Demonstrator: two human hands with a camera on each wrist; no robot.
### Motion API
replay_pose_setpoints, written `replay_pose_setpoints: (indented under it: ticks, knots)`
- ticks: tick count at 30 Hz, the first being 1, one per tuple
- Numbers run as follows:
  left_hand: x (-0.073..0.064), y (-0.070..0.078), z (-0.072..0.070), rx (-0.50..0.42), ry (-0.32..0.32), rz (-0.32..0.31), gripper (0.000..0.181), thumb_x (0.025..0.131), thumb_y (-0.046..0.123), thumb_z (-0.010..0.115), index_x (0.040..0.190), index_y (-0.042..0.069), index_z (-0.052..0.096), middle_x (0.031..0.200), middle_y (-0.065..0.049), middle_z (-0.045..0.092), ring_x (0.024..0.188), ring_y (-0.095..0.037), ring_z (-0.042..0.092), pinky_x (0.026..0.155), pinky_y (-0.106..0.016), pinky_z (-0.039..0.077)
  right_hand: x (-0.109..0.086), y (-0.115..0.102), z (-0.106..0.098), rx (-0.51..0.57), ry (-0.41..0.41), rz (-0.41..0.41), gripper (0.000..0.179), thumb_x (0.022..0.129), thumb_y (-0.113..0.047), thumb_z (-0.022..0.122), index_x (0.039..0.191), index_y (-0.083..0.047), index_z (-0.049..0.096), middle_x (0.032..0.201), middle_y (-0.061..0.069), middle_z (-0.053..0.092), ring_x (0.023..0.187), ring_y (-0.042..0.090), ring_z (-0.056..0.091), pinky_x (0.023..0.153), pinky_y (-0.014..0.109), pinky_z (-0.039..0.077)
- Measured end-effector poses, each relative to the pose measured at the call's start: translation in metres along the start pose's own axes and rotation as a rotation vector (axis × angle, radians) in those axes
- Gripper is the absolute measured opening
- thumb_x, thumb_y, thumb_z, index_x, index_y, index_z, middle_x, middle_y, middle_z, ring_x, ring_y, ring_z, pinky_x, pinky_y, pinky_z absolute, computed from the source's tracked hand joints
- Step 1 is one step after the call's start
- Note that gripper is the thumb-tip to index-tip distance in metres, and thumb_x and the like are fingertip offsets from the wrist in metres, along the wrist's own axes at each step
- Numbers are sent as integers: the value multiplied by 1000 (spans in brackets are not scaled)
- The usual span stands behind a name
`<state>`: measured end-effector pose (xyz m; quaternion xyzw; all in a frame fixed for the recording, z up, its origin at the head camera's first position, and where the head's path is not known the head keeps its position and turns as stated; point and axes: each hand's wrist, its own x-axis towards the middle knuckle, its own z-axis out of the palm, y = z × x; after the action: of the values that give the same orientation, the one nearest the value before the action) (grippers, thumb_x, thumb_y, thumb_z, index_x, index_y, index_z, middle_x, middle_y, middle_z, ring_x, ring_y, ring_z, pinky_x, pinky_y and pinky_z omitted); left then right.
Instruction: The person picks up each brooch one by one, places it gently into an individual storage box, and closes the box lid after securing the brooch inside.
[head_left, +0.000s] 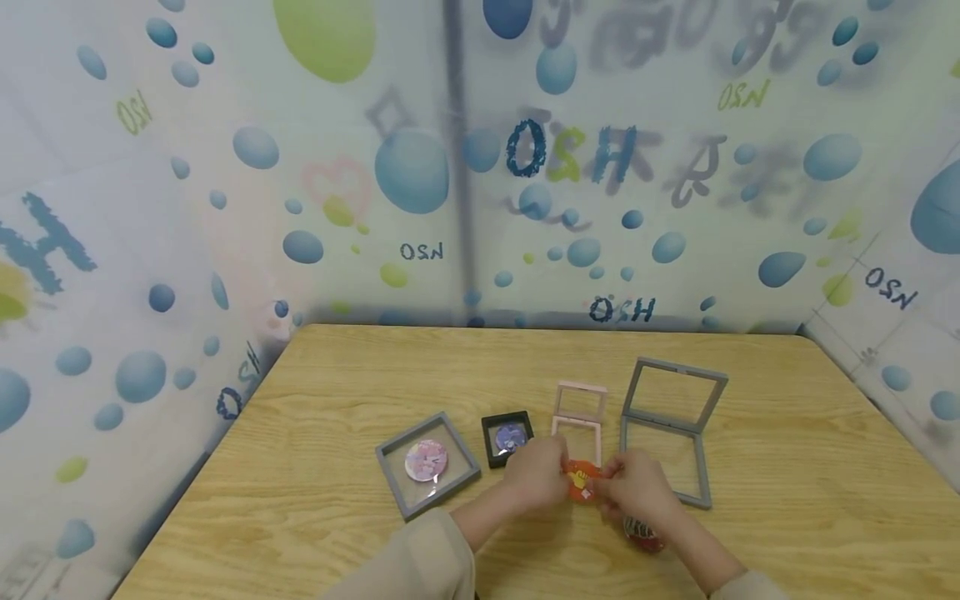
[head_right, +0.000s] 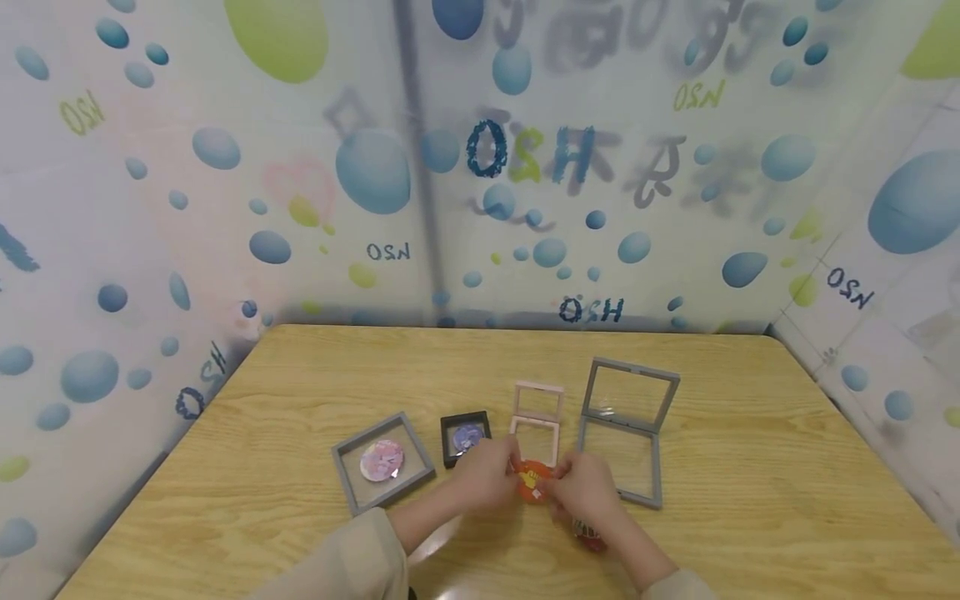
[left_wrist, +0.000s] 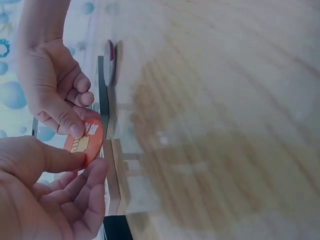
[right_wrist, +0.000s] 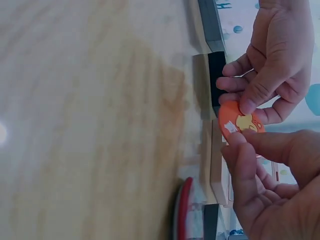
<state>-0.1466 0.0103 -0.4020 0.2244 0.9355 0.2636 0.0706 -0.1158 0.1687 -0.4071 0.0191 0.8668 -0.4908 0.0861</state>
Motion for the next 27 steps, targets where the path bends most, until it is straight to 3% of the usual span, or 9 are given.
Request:
replay_pose_setpoints:
  ticks: [6,14,18,27]
  knots:
    - [6,1,-7,-153,69,-43,10,77,5,63,81,6,55,62,1,53,48,-9,46,40,-21,36,11,-6,2,48,99,39,16,75,-3,69,75,3,54,55,8,58,46,18,58,44,26,47]
    - [21,-3,-5,-178,137,-47,11,79,5,61,89,4,57,57,3,49,44,-6,41,36,-18,30,27,-12,1,76,156,78,15,77,-3,68,78,4,55,57,9,59,45,17,58,44,25,47]
    - [30,-2,-5,-129,156,-57,13,79,6,60,92,4,57,55,3,47,43,-7,38,36,-18,28,36,-11,1,48,187,102,15,77,-6,68,80,4,56,56,7,59,44,14,57,44,24,47]
    - [43,-2,-6,5,138,-107,11,76,9,62,87,8,58,66,1,54,55,-12,47,46,-25,36,50,-10,1,23,185,111,17,77,-5,68,75,3,54,54,7,59,41,14,57,43,23,48]
